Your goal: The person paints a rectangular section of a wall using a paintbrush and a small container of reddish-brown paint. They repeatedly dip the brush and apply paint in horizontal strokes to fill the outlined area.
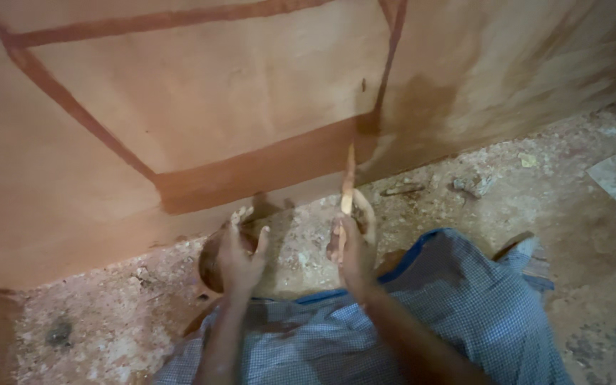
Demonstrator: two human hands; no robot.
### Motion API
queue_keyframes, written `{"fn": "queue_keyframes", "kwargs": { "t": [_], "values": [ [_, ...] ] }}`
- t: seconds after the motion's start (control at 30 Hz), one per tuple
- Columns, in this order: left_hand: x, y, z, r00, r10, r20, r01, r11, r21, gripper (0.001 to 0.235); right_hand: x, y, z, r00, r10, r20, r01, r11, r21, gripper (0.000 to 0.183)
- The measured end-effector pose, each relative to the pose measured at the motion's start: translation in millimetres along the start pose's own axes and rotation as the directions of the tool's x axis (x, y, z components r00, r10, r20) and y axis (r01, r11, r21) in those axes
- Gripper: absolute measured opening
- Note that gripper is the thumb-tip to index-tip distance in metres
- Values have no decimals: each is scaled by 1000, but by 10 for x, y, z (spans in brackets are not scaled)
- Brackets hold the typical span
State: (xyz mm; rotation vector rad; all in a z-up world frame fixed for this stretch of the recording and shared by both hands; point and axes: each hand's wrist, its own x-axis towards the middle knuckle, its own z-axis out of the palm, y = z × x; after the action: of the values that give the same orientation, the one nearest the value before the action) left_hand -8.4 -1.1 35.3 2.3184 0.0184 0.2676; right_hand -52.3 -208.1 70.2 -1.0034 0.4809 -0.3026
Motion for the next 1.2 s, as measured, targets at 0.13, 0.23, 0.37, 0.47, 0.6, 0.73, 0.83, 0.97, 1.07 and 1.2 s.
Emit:
{"fn": "queue_keyframes", "kwargs": {
  "t": [0.13, 0.23, 0.37, 0.47, 0.6, 0.73, 0.83, 0.97, 1.07, 1.2],
  "values": [
    [-6, 56, -32, 969, 205, -139, -218, 972, -84, 61, -18, 26, 77, 980, -23, 197, 27, 1000, -14, 56],
    [-25, 68, -69, 961, 227, -157, -238, 970, -56, 60, -75, 119, 209, 944, -19, 329, 13, 1000, 21, 56],
    [51, 70, -79, 999, 37, 12, -38, 996, 75, 67, -144, 179, 358, 918, 18, 397, 6, 998, -59, 56],
    [74, 40, -77, 991, -100, 90, 92, 992, 82, 75, -196, 193, 456, 914, 95, 395, -28, 985, -171, 57],
    [44, -31, -64, 987, 151, -53, -152, 988, -26, 69, -332, 228, 494, 884, 160, 439, -117, 985, -125, 56],
    [15, -89, -5, 985, 123, -123, -135, 986, -96, 58, -352, 224, 448, 836, 150, 528, -121, 989, -89, 56],
    [39, -79, 23, 997, 23, -73, -28, 998, -64, 60, -291, 141, 403, 881, 212, 422, -133, 969, -209, 56],
    [18, -58, 48, 989, 91, -115, -96, 995, -38, 53, -279, 59, 373, 942, 131, 308, -94, 987, -132, 56],
    [15, -15, 48, 979, 138, -153, -150, 986, -76, 43, -356, 67, 386, 973, 81, 215, -67, 995, -68, 55],
    [10, 21, 25, 982, 140, -126, -152, 984, -92, 42, -388, 144, 397, 957, -34, 288, 2, 994, 110, 53]
  ]
}}
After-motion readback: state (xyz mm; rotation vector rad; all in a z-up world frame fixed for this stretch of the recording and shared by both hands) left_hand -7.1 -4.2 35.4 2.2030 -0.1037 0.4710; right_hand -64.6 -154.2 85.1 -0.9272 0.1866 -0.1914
